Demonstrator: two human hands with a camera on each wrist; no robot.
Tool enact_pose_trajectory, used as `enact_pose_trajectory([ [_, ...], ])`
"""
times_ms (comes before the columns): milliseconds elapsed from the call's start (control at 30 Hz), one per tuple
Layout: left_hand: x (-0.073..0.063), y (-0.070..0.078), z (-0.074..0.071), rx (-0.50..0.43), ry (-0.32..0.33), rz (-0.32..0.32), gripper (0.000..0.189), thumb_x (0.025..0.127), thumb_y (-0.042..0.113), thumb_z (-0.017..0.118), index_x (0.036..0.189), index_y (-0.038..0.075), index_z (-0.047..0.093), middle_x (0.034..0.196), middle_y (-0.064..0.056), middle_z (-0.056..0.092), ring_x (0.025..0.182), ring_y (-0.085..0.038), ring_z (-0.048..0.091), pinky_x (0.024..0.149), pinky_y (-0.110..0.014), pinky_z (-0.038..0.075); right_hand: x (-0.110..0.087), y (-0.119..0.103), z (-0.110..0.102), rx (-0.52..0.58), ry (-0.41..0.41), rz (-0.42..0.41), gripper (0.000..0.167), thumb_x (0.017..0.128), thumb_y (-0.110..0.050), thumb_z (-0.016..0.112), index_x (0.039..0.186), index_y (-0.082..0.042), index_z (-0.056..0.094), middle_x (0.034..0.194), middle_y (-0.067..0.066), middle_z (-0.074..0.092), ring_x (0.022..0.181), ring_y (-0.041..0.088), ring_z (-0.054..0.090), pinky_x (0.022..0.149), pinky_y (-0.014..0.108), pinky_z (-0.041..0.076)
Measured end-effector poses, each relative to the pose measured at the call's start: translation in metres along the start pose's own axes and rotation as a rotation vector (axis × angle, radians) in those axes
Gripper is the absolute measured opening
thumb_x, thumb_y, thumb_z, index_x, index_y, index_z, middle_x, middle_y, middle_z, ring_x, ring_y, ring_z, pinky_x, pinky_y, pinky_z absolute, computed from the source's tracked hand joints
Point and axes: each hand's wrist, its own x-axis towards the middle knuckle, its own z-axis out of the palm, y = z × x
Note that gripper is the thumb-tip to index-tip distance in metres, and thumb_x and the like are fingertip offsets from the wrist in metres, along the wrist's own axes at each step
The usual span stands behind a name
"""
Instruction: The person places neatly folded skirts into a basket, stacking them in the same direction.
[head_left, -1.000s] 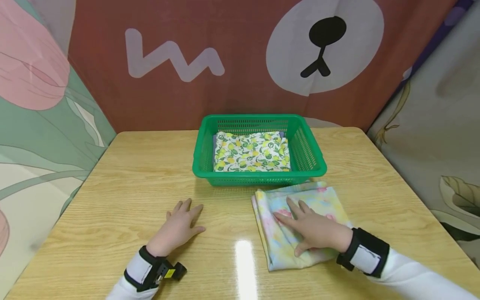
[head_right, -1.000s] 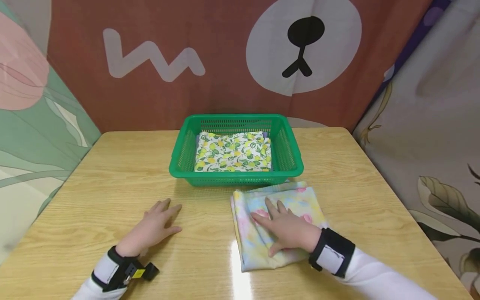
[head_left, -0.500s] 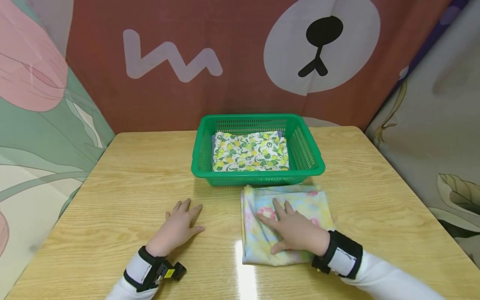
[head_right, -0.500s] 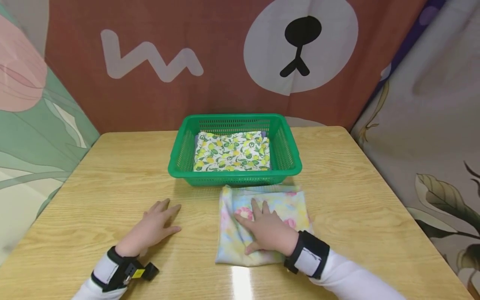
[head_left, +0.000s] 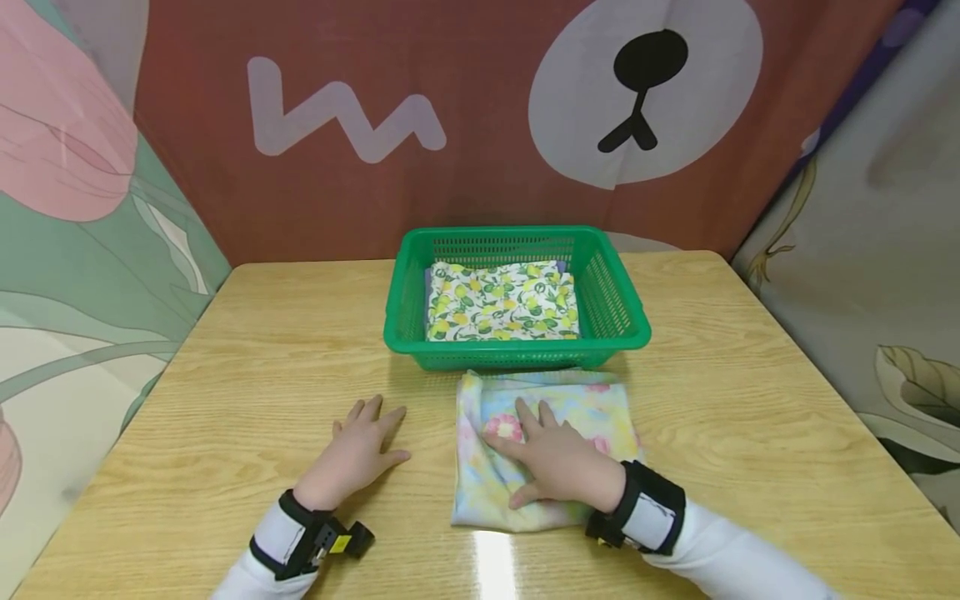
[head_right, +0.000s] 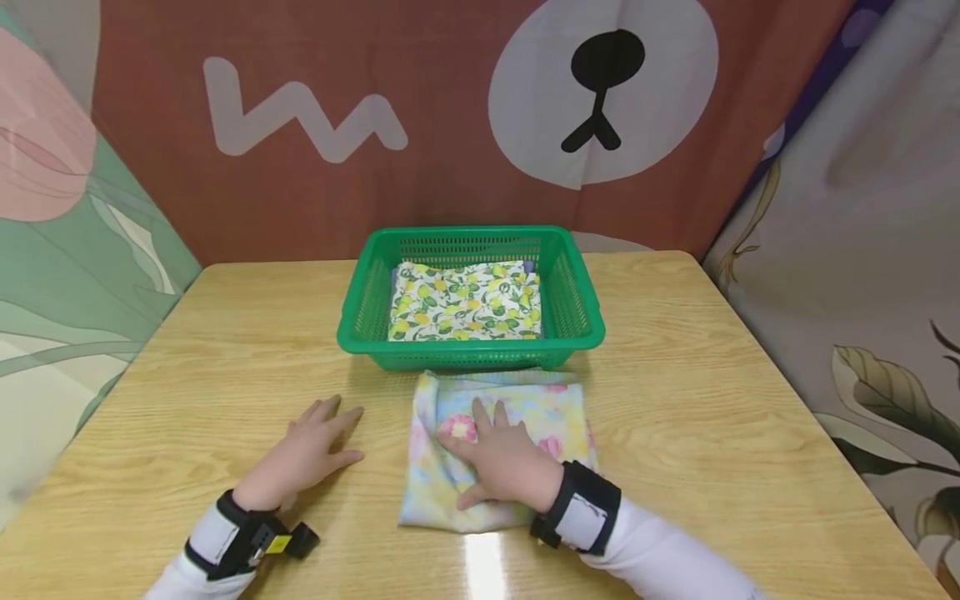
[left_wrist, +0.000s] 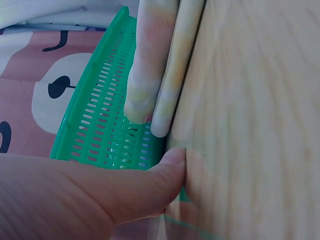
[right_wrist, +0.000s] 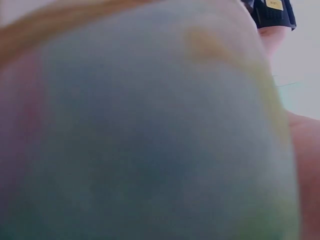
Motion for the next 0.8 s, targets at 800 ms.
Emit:
enact_pose_trajectory([
  [800, -0.002, 0.0, -0.001, 0.002, -0.003, 0.008, 0.059, 0.087, 0.029, 0.068, 0.137, 0.003, 0.049, 0.143, -0.036, 0.032, 0.131, -0.058, 0.025, 0.093, -0.079, 0.023, 0.0, 0.018, -0.01, 0.408, -0.072, -0.107, 0.067, 0.089, -0.054, 0.055, 0.145, -0.021, 0.04, 0.153, 0.018, 0.026, 0.137, 0.053, 0.017, 0.106, 0.065, 0.026],
])
